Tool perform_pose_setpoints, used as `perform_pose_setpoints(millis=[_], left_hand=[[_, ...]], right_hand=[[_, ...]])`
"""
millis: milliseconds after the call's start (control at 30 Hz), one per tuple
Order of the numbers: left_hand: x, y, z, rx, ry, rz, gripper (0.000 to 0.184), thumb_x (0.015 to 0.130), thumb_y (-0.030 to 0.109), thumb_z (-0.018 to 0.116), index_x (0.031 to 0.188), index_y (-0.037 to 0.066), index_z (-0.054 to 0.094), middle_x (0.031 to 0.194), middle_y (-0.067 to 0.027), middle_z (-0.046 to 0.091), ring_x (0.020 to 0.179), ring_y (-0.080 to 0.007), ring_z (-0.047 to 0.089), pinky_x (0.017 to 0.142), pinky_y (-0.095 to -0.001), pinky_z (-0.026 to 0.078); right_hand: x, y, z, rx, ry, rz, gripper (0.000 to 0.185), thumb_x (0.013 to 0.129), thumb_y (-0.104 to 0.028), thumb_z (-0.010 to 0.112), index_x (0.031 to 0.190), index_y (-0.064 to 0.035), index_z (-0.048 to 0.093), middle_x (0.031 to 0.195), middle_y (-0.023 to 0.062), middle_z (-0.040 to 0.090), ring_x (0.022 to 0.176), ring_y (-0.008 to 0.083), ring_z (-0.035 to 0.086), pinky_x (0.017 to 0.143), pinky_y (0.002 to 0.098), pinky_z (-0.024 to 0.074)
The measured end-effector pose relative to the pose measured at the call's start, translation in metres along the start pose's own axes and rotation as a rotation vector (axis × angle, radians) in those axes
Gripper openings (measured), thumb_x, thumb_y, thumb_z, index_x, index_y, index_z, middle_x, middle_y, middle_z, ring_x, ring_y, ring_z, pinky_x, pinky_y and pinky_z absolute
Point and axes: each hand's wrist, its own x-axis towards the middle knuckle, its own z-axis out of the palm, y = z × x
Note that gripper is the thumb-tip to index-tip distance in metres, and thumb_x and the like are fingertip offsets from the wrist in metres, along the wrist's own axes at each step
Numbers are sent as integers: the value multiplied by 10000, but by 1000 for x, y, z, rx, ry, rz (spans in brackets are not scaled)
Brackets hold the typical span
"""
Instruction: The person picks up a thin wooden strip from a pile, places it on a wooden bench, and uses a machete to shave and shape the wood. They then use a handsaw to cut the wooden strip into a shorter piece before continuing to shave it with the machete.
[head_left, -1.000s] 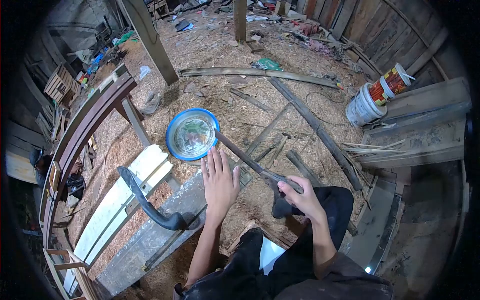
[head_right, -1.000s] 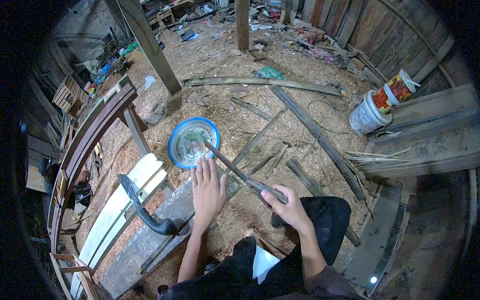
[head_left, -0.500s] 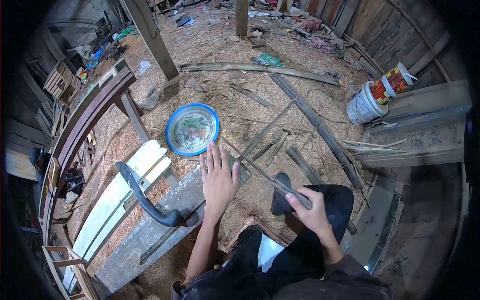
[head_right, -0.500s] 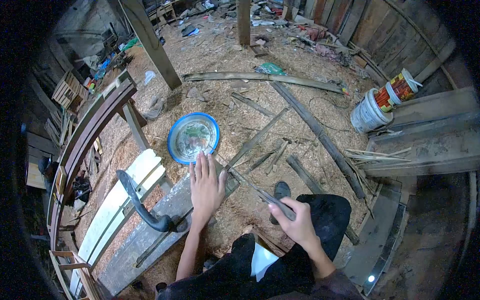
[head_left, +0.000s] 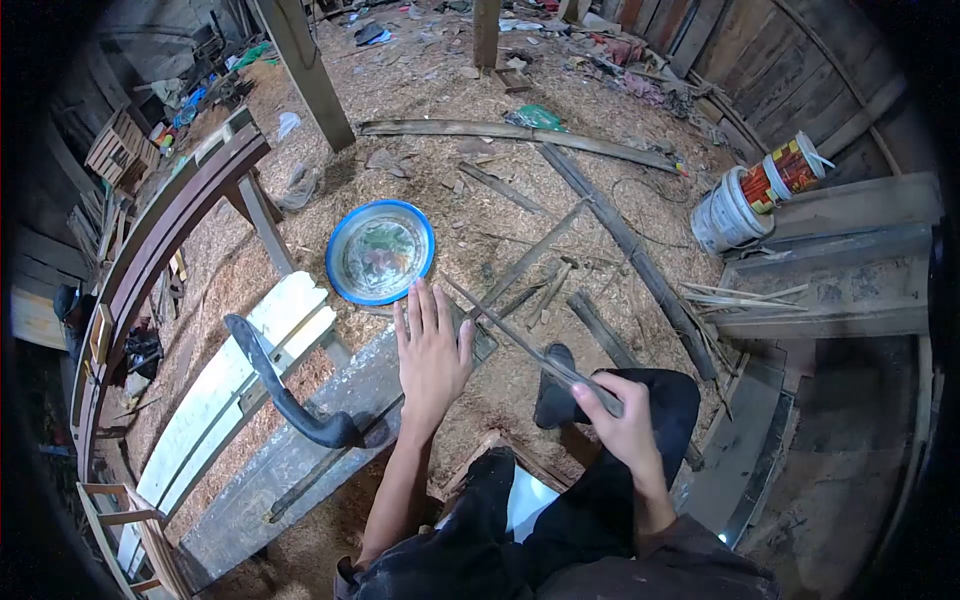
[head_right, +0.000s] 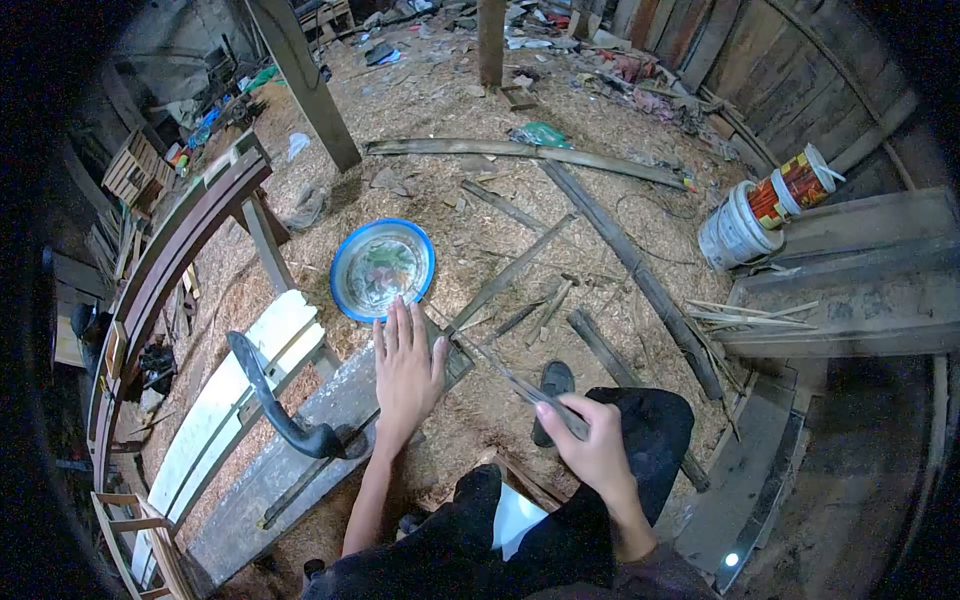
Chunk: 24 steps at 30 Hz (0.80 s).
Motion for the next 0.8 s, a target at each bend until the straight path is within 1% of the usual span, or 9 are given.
perform_pose_setpoints(millis=[133,300,367,433,500,533,600,733,800], left_hand=[[-1,-4,3,-5,-17,-12,682,1096,414,418,1539,-104,410,1678,-303,273,1595,-396,217,1307,-539,109],[3,-5,-1,-18,-6,-15,681,1094,410,423,1537,-107,411,1670,-306,288,1594,-397,219,1308,-539,109],[2,-3,-5,29,-63,-15,698,1107,408,406,1593,-86,321,1687,-295,263,1599,-388,213,1312,-524,103],[2,-1,-8,30,-82,-16,699,1106,407,410,1594,-86,319,1687,-294,265,1598,-388,217,1312,-524,103],[1,-2,-4,24,-69,-20,696,1106,402,408,1595,-85,318,1686,-295,267,1599,-386,219,1311,-524,103],[-1,-3,-1,27,-66,-20,696,1106,402,408,1595,-85,318,1686,-295,267,1599,-386,219,1311,-524,103],[1,-6,3,-25,-7,-8,684,1099,415,407,1543,-104,407,1673,-308,281,1590,-394,232,1306,-545,104],[0,-7,2,-44,15,-22,679,1097,410,415,1543,-102,408,1672,-313,280,1589,-395,236,1305,-549,110],[0,-4,-4,20,-45,-21,697,1107,400,404,1598,-85,309,1690,-294,258,1601,-378,219,1312,-528,105]], right_hand=[[27,8,37,44,26,-53,344,993,-289,747,930,48,725,670,40,591,648,52,504,570,291,420],[1,22,-7,104,-45,121,356,1000,-295,741,942,56,728,700,15,616,685,47,532,598,284,432],[-5,24,-18,107,-47,162,355,998,-289,741,951,63,729,697,28,624,674,49,539,597,287,441],[2,10,-12,-4,-35,45,363,996,-296,746,954,64,731,696,40,629,670,57,546,596,286,443],[21,7,18,26,11,-60,382,995,-321,753,954,57,724,679,28,589,667,69,518,590,291,432],[29,8,28,10,-9,-37,379,996,-322,751,948,53,721,677,20,577,664,68,506,587,291,426],[32,7,31,-4,-23,-21,377,998,-322,749,942,50,718,676,12,565,661,66,493,583,290,419],[-3,22,-15,84,-40,96,359,1004,-294,736,895,47,715,681,-26,564,659,45,478,572,272,384],[-13,22,-27,62,-51,165,347,1003,-276,731,891,52,713,679,-28,567,664,39,479,575,265,385]])
